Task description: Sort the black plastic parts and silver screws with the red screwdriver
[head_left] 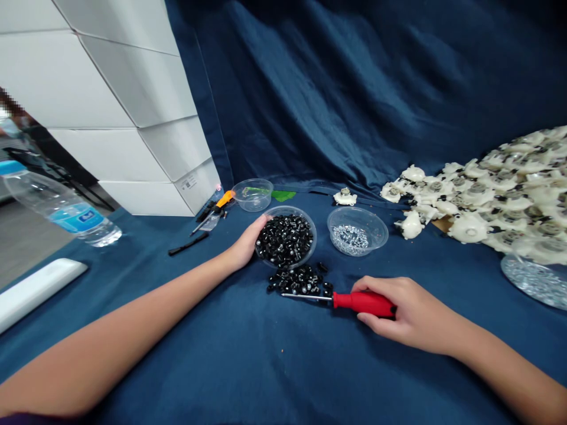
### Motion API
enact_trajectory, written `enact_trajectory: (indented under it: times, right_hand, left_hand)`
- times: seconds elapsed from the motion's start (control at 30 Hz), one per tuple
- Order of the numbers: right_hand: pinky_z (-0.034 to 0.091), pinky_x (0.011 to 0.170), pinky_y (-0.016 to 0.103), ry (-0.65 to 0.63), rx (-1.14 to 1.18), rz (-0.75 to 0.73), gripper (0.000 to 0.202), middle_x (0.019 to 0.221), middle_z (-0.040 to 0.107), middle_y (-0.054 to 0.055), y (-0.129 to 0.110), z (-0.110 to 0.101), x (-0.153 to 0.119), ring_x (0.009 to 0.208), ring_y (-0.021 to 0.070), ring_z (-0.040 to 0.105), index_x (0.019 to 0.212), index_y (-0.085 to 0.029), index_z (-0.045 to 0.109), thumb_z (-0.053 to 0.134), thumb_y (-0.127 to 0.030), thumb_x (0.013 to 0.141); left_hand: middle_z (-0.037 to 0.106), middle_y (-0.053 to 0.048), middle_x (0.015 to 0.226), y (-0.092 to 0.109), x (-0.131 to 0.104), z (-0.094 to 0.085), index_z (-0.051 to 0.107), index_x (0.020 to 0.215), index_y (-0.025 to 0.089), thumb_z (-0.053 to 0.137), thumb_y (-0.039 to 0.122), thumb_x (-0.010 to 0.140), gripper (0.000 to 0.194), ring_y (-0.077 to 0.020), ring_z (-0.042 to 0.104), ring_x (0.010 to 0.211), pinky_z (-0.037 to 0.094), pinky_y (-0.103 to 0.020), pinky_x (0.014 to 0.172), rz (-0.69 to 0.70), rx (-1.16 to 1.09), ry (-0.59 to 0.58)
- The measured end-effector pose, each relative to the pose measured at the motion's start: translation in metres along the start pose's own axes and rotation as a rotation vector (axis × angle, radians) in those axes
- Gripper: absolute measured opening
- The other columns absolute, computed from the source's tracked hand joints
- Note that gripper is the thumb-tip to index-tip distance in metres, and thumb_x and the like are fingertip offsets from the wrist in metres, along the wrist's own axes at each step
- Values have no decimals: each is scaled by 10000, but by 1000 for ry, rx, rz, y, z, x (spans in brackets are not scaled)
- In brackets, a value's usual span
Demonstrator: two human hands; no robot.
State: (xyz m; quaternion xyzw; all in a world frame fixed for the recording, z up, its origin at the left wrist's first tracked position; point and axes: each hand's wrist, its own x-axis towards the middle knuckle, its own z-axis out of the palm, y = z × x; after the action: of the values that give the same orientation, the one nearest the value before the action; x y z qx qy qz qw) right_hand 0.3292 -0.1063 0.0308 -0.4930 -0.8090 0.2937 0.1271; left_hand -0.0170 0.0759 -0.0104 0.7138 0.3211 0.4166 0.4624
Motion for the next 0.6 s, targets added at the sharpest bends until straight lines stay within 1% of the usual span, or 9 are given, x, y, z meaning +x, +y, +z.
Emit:
enact_trajectory:
  times: [0.1,0.17,0.23,0.3,0.37,0.43,0.5,0.6]
  right_hand:
    - [471,696,311,-2,1,7,195,937,753,-26,0,0,0,733,171,659,1171,-323,682,687,-308,977]
    - [468,695,310,-4,0,10,196,942,753,-27,0,0,1,737,172,660,1172,-326,682,687,-311,977]
    - [464,692,309,-6,0,9,196,940,751,-30,0,0,1,735,171,659,1174,-330,681,684,-310,979]
    - [462,691,308,-7,2,8,192,932,750,-32,1,0,0,730,170,657,1172,-331,681,682,-314,981]
    - [461,693,308,-5,5,8,193,934,751,-31,1,0,-1,731,171,658,1174,-332,681,681,-316,982]
    - [458,691,307,-6,8,8,197,940,752,-30,0,0,-1,734,172,658,1179,-333,681,680,-313,982]
    - [452,684,306,-7,9,9,203,945,753,-28,0,0,-1,734,171,657,1183,-333,681,680,-308,981]
    - [447,681,306,-3,1,9,213,948,755,-26,0,0,0,735,172,657,1190,-331,682,685,-310,979]
  left_hand:
    - [801,-44,992,0,0,4,748,1030,214,377,733,1068,639,-296,730,1002,559,-530,1040,-37,-67,64]
    - [797,-53,950,-1,2,7,748,1004,204,370,766,1050,679,-307,730,1012,545,-528,1052,-86,-117,121]
    - [805,-74,1021,-2,3,8,752,1052,195,379,792,1027,705,-337,715,1122,511,-537,1106,-121,-161,172]
    - [783,-89,1236,-4,3,8,739,1193,192,433,772,1008,682,-365,637,1316,436,-551,1203,-97,-178,203]
    - [679,-90,1475,-3,1,6,682,1353,193,492,718,989,667,-374,504,1484,331,-558,1292,-31,-157,189]
    - [572,-92,1605,-1,-2,4,616,1457,195,512,686,979,693,-376,410,1560,267,-557,1330,37,-100,135]
    - [535,-105,1633,2,-6,3,564,1512,200,526,688,983,721,-382,403,1564,267,-560,1330,95,-19,64]
    - [547,-122,1613,4,-9,2,516,1553,217,585,691,983,745,-389,454,1524,316,-561,1303,146,92,2]
